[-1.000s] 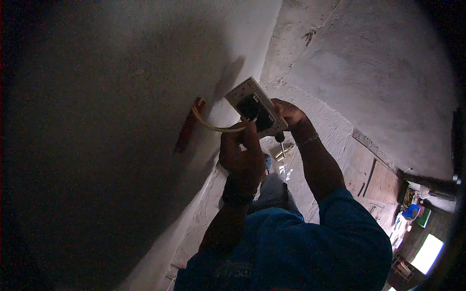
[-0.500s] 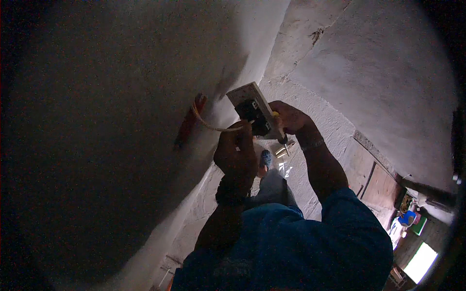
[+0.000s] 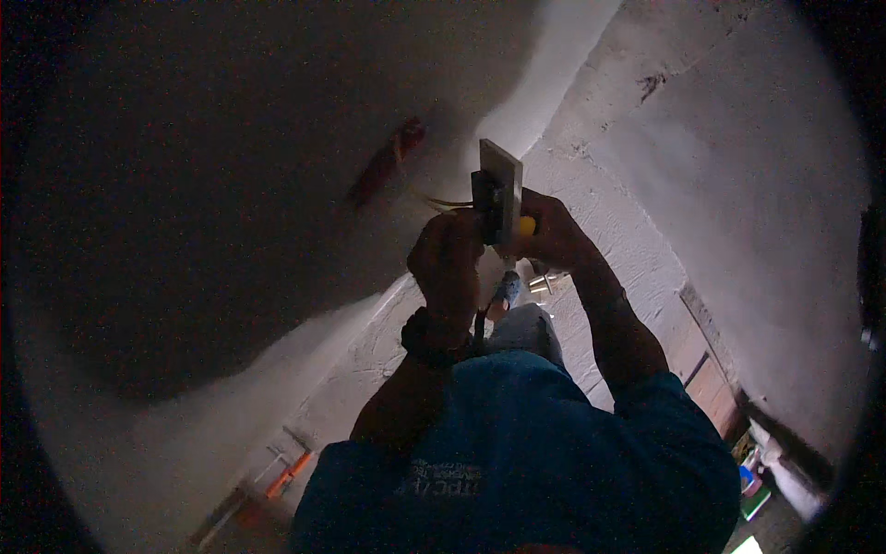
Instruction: The person prepares an electrical switch plate by loosening screws with a screwdriver, inserts wires from the wall into the switch, and secures them by tightening the screws with the screwdriver.
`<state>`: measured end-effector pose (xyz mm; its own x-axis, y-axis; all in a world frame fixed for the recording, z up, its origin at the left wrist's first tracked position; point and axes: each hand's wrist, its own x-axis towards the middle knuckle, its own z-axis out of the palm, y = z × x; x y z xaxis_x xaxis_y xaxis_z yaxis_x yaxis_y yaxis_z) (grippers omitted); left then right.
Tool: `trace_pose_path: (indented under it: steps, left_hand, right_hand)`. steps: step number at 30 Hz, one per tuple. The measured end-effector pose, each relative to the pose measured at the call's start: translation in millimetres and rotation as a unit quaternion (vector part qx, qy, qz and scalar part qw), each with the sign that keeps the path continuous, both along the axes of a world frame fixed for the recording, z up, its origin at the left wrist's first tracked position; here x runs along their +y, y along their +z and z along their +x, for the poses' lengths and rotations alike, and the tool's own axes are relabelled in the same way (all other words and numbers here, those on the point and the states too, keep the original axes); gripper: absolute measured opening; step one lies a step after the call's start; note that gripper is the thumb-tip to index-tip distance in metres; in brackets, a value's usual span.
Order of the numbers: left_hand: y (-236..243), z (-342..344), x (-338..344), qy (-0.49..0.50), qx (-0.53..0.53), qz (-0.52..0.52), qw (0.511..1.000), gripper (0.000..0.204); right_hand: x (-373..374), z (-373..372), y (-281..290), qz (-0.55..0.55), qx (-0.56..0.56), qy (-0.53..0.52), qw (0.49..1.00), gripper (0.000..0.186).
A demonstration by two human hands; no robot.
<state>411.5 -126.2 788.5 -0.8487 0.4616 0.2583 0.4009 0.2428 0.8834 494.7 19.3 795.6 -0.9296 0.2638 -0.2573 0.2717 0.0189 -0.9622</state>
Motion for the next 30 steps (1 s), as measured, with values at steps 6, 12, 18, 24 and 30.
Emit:
trace_pose_path:
  steps: [6, 12, 18, 24, 30]
  left_hand:
    - [20, -11, -2, -0.087, -0.044, 0.036, 0.995, 0.022]
    - [37, -23, -12, -0.107, -0.164, -0.053, 0.979, 0.024]
    - [47, -18, -5, -0.09, -0.301, 0.092, 0.945, 0.022]
    - [36, -10, -15, -0.081, -0.289, 0.17, 0.939, 0.017]
    - [64, -8, -12, -0.067, -0.307, 0.177, 0.933, 0.018]
  right_hand:
    - [9, 1, -4, -0.059, 0.032, -0.004, 0.998, 0.045]
    - [14, -3, 11, -0.032, -0.018, 0.077, 0.996, 0.041]
    - [12, -2, -6, -0.271, 0.013, 0.029, 0.962, 0.051]
    - [-10, -7, 39, 0.224, 0.084, 0.025, 0.971, 0.06]
    - [-2, -2, 7, -0.286, -0.083, 0.028, 0.954, 0.061]
